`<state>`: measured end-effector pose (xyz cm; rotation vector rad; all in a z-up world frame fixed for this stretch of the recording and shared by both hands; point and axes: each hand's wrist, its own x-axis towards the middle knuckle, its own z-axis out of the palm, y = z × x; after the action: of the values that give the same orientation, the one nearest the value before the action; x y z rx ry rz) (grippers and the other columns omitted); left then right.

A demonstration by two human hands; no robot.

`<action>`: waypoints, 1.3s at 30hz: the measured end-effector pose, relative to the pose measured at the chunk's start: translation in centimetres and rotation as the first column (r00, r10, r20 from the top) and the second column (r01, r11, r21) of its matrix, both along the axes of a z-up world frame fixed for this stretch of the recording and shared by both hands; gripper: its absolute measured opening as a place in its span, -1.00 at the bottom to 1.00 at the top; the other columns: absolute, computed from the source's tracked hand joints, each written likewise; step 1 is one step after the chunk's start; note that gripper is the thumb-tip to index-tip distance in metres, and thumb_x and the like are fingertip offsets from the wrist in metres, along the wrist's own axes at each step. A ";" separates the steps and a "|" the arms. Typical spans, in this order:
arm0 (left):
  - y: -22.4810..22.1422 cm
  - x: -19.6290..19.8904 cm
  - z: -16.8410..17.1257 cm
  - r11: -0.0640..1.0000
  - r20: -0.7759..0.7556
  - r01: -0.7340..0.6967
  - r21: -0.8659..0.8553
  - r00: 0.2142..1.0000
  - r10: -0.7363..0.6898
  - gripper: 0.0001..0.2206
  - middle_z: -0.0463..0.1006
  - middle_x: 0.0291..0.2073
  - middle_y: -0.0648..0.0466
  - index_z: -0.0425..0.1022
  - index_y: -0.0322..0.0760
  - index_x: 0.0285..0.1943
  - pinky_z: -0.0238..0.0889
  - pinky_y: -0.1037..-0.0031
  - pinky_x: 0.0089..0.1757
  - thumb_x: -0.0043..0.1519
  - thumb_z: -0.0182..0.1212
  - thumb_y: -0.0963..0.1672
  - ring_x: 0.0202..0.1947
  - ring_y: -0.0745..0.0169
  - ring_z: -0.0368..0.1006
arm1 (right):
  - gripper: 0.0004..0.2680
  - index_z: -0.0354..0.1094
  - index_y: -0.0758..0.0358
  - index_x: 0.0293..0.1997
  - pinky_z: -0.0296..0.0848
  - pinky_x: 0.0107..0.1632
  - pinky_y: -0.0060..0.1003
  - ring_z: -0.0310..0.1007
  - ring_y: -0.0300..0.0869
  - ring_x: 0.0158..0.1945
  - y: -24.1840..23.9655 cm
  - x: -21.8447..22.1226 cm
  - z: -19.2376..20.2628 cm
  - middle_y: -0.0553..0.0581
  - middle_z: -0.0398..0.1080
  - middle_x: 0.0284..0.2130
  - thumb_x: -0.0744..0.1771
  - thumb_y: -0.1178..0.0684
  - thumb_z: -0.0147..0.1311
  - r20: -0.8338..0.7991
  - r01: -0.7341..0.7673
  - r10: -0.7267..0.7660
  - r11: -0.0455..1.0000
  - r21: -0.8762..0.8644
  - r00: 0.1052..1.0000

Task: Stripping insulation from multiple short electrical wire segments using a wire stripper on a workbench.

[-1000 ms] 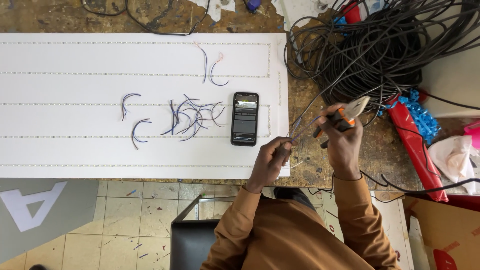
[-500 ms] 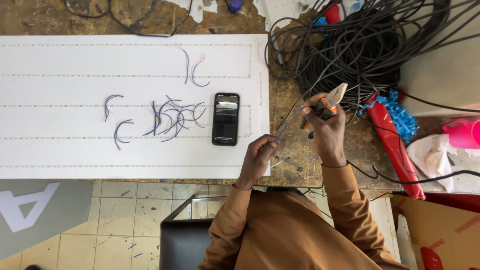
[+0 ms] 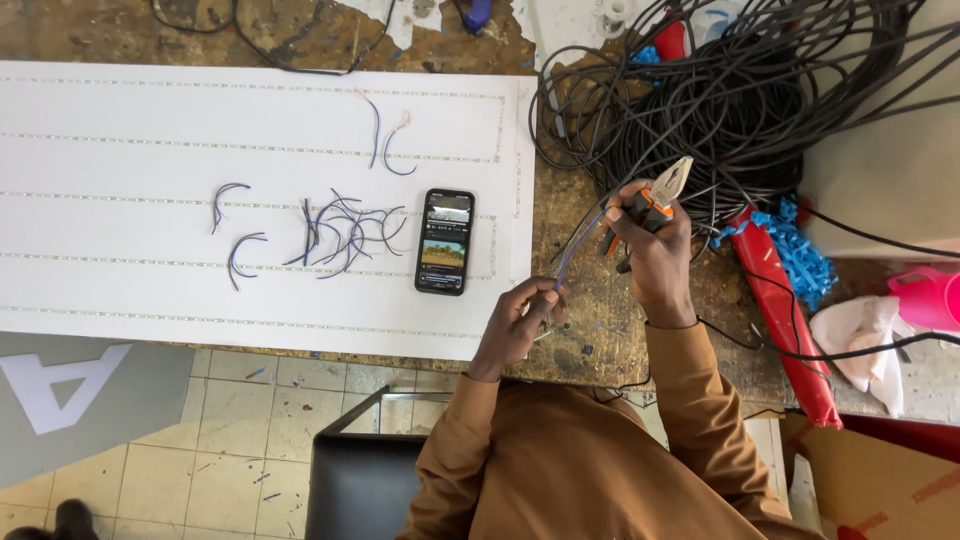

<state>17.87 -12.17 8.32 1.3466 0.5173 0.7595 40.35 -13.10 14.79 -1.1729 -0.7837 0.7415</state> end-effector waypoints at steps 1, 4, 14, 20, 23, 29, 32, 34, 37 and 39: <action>0.2 0.0 -0.4 1.000 0.000 -0.003 0.005 1.000 0.003 -0.73 0.71 -0.32 -0.13 0.65 -0.34 0.19 0.42 0.08 0.03 0.66 0.06 -0.08 -0.20 0.06 0.62 | -0.84 0.39 0.37 0.09 0.57 -0.07 -0.10 0.57 -0.04 -0.22 0.2 0.2 0.2 0.30 0.51 -0.16 0.44 0.39 0.23 0.000 -0.003 0.003 1.000 0.005 1.000; 0.1 -0.2 -1.8 0.994 0.081 0.056 -0.096 0.996 -0.049 -0.68 0.60 -0.40 -0.17 0.59 -0.49 0.23 0.48 -0.10 0.04 0.68 -0.04 -0.10 -0.17 -0.07 0.62 | -0.83 0.37 0.37 0.11 0.55 -0.05 -0.08 0.58 -0.02 -0.19 0.5 0.7 0.0 0.31 0.50 -0.16 0.45 0.39 0.23 0.001 -0.037 0.037 0.999 0.017 0.999; -0.1 -0.3 -5.9 0.970 0.154 -0.084 -0.229 0.981 0.122 -0.74 0.32 -0.58 0.03 0.62 -0.56 0.09 0.52 0.17 -0.06 0.58 -0.02 -0.21 -0.43 0.22 0.45 | -0.86 0.35 0.41 0.26 0.57 -0.11 -0.10 0.60 -0.04 -0.12 0.5 0.9 -3.6 0.29 0.52 -0.10 0.53 0.27 0.13 -0.041 -0.165 0.162 0.980 -0.111 0.986; 0.1 -0.3 -5.0 0.943 0.178 -0.171 -0.287 0.957 0.228 -0.73 0.24 -0.56 0.11 0.59 -0.55 0.11 0.55 0.12 0.02 0.60 -0.08 -0.22 -0.44 0.32 0.36 | -0.79 0.36 0.42 0.32 0.60 -0.12 -0.15 0.63 -0.03 -0.11 0.6 -0.2 -3.6 0.31 0.53 -0.06 0.50 0.25 0.16 -0.101 -0.138 0.123 0.976 -0.168 0.987; 0.4 -0.1 -4.7 0.917 0.209 -0.226 -0.329 0.930 0.304 -0.73 0.23 -0.56 0.18 0.56 -0.54 0.10 0.57 0.14 0.08 0.60 -0.11 -0.24 -0.45 0.37 0.37 | -0.68 0.19 0.44 0.48 0.57 -0.01 -0.10 0.57 -0.02 0.03 0.3 -1.4 -3.0 0.29 0.48 0.04 0.52 0.23 0.11 -0.206 -0.164 0.126 0.970 -0.178 0.970; 0.9 -0.1 -4.5 0.868 0.250 -0.270 -0.416 0.884 0.395 -0.74 0.21 -0.55 0.22 0.55 -0.56 0.18 0.58 0.22 0.05 0.61 -0.10 -0.23 -0.48 0.43 0.32 | -0.49 -0.11 0.44 0.67 0.52 0.23 0.04 0.43 0.13 0.38 -0.6 -3.2 -3.3 0.42 0.33 0.36 0.48 0.32 0.04 -0.499 -0.341 0.255 0.936 -0.087 0.828; 1.6 0.2 -3.7 0.856 0.258 -0.288 -0.429 0.870 0.421 -0.73 0.18 -0.54 0.25 0.54 -0.56 0.22 0.57 0.26 0.05 0.62 -0.10 -0.22 -0.48 0.46 0.29 | -0.64 0.08 0.46 0.51 0.53 0.18 0.09 0.52 0.21 0.28 -0.4 -4.1 -1.6 0.52 0.42 0.27 0.48 0.30 0.00 -0.339 -0.392 0.315 0.901 -0.187 0.886; 2.0 0.4 -3.0 0.846 0.255 -0.296 -0.444 0.863 0.436 -0.73 0.16 -0.53 0.26 0.54 -0.56 0.24 0.57 0.28 0.05 0.61 -0.10 -0.22 -0.48 0.47 0.27 | -0.77 0.20 0.50 0.37 0.56 0.13 0.10 0.60 0.22 0.19 -0.5 -4.3 -0.7 0.56 0.50 0.20 0.51 0.27 -0.06 -0.230 -0.384 0.330 0.885 -0.262 0.916; 2.8 0.9 -2.2 0.844 0.271 -0.309 -0.438 0.850 0.452 -0.71 0.15 -0.52 0.27 0.54 -0.56 0.30 0.58 0.30 0.05 0.62 -0.09 -0.22 -0.47 0.48 0.26 | -0.74 0.29 0.44 0.33 0.47 -0.34 -0.01 0.51 0.03 -0.33 -0.4 -4.9 3.0 0.42 0.47 -0.20 0.57 0.01 -0.08 0.093 -0.328 0.412 0.824 -0.462 0.906; 3.1 1.2 -2.1 0.833 0.280 -0.334 -0.440 0.831 0.481 -0.70 0.14 -0.53 0.27 0.54 -0.55 0.35 0.61 0.33 0.02 0.60 -0.06 -0.22 -0.51 0.49 0.24 | -0.72 0.27 0.41 0.36 0.53 -0.18 0.19 0.53 0.19 -0.30 -0.4 -6.4 8.8 0.41 0.47 -0.23 0.52 0.03 0.03 0.212 -0.307 0.558 0.691 -0.655 0.803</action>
<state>19.06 -9.09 6.25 0.7000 0.6144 1.1886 33.97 -13.47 23.56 -1.7717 -1.2659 1.2406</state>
